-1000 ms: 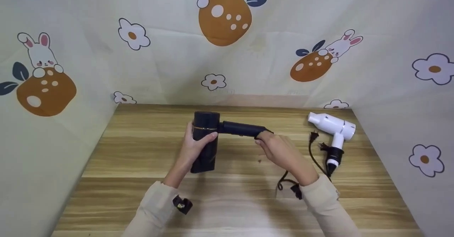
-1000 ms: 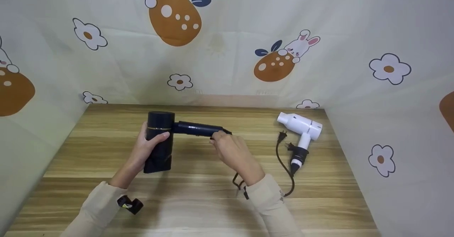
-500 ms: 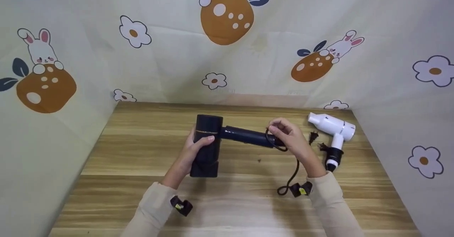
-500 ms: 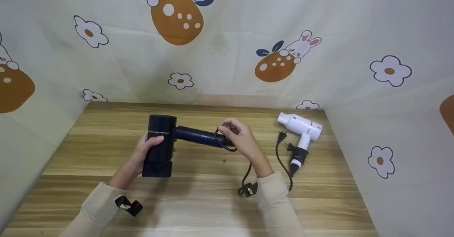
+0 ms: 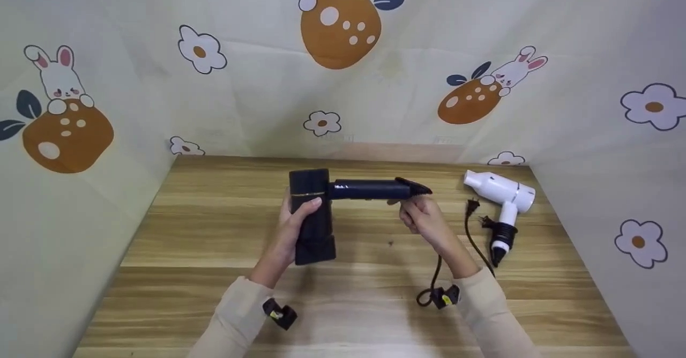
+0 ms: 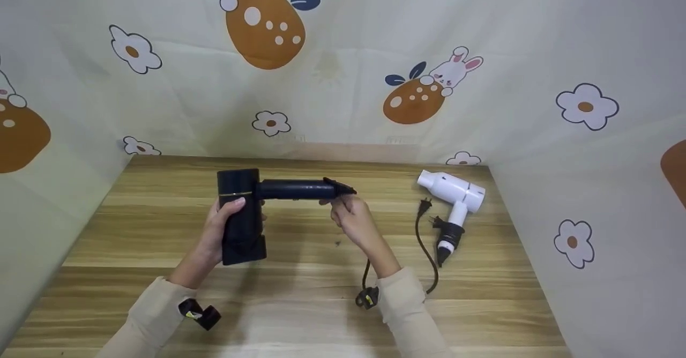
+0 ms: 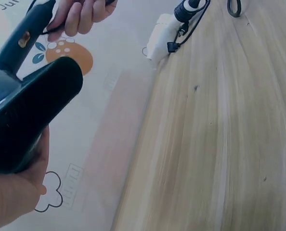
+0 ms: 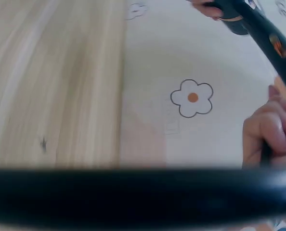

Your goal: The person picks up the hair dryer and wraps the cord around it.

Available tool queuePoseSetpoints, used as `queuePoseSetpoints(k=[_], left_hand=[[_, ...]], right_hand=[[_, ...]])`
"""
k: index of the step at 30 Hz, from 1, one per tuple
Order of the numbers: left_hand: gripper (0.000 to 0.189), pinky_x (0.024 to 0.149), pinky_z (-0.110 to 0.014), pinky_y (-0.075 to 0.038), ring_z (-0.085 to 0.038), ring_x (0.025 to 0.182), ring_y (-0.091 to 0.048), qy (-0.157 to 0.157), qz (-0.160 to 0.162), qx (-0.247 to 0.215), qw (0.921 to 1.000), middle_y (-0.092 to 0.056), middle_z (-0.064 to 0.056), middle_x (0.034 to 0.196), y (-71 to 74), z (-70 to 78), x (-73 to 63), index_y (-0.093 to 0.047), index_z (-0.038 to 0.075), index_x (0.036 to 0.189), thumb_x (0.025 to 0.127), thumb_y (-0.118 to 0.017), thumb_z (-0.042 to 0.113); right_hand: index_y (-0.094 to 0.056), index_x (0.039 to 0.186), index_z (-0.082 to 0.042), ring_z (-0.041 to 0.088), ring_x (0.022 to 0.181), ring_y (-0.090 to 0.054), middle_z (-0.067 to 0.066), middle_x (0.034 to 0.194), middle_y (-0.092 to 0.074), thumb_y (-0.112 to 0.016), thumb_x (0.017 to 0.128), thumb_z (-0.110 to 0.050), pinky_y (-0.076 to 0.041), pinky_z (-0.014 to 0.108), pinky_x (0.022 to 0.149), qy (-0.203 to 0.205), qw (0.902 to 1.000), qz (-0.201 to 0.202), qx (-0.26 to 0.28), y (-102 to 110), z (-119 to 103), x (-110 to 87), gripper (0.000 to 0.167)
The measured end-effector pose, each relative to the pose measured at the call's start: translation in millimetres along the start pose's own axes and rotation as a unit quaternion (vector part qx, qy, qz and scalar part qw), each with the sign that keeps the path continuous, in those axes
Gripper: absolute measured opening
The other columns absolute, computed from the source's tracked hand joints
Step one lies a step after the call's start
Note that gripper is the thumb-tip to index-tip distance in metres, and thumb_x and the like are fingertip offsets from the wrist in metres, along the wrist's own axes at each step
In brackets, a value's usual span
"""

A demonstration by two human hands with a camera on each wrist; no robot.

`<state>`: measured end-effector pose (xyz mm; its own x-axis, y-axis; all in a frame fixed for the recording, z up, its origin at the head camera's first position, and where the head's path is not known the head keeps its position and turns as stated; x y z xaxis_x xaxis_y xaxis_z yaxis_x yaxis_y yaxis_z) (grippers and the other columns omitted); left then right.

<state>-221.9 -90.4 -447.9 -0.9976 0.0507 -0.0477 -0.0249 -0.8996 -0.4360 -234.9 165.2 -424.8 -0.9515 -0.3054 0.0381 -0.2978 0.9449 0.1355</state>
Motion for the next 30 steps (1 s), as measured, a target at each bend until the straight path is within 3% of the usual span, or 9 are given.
queuePoseSetpoints(k=[3,8,11,16,21,24,30], left_hand=[[0.053,0.062,-0.039,-0.054,-0.023,0.072,-0.063,-0.013,0.032,0.025,0.9991,-0.059,-0.009,0.092,0.9,0.2,1.8,-0.036,0.02,0.129,0.083,-0.063,0.018],[0.054,0.067,-0.035,-0.053,-0.02,0.075,-0.061,-0.039,0.066,0.088,0.9932,-0.058,-0.008,0.094,1.3,0.5,3.4,-0.039,0.018,0.127,0.08,-0.067,0.021],[0.054,0.07,-0.034,-0.053,-0.021,0.078,-0.061,-0.053,0.081,0.115,0.9887,-0.057,-0.008,0.097,3.7,0.5,5.8,-0.04,0.018,0.125,0.079,-0.069,0.022],[0.056,0.072,-0.034,-0.052,-0.021,0.08,-0.061,-0.073,0.08,0.157,0.9817,-0.057,-0.01,0.099,5.2,0.9,6.7,-0.04,0.014,0.125,0.079,-0.07,0.02],[0.059,0.073,-0.035,-0.052,-0.022,0.082,-0.061,-0.075,0.054,0.198,0.9758,-0.058,-0.012,0.1,6.0,1.9,6.2,-0.039,0.015,0.128,0.079,-0.071,0.021],[0.06,0.072,-0.036,-0.053,-0.022,0.081,-0.062,-0.057,0.035,0.211,0.9751,-0.058,-0.013,0.1,8.5,1.3,6.2,-0.038,0.017,0.129,0.079,-0.072,0.022],[0.06,0.069,-0.036,-0.053,-0.023,0.079,-0.062,-0.011,-0.01,0.215,0.9766,-0.057,-0.013,0.098,11.7,-2.4,3.7,-0.038,0.018,0.13,0.079,-0.07,0.022]], right_hand=[[-0.062,0.096,0.001,0.003,0.043,-0.031,-0.002,0.054,-0.04,-0.038,0.101,-0.019,-0.027,0.018,0.043,0.037,0.9918,0.016,-0.121,-5.7,-0.3,-0.6,0.031],[-0.065,0.088,-0.004,0.003,0.048,-0.036,-0.005,0.055,-0.043,-0.041,0.1,-0.017,-0.035,0.021,0.05,0.073,0.9564,0.058,-0.277,-9.8,-4.0,-4.1,0.03],[-0.065,0.086,-0.008,0.006,0.054,-0.043,-0.006,0.058,-0.047,-0.042,0.099,-0.016,-0.043,0.025,0.058,0.087,0.9376,0.066,-0.33,-12.0,-9.0,-7.1,0.028],[-0.064,0.081,-0.01,0.006,0.054,-0.043,-0.003,0.062,-0.056,-0.045,0.097,-0.016,-0.043,0.023,0.055,0.112,0.9243,0.063,-0.359,-11.9,-16.4,-10.9,0.025],[-0.063,0.078,-0.012,0.004,0.05,-0.039,-0.002,0.064,-0.058,-0.048,0.096,-0.018,-0.037,0.02,0.049,0.112,0.9233,0.055,-0.363,-3.8,-20.9,-10.4,0.024],[-0.062,0.077,-0.013,0.004,0.05,-0.038,-0.005,0.059,-0.051,-0.052,0.095,-0.023,-0.035,0.02,0.048,0.108,0.9226,0.062,-0.365,4.4,-23.8,-9.1,0.022],[-0.061,0.076,-0.014,0.005,0.053,-0.04,-0.007,0.061,-0.05,-0.057,0.093,-0.028,-0.036,0.023,0.053,0.139,0.9073,0.071,-0.39,15.8,-31.8,-7.2,0.022]])
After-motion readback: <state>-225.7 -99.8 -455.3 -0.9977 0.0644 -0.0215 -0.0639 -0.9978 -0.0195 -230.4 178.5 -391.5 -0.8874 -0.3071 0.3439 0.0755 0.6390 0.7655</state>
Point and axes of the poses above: each hand's wrist, its own x-axis towards the middle knuckle, its own y-axis out of the back of the hand, z = x × y, the point moved 3 cm from there along x, towards the middle knuckle
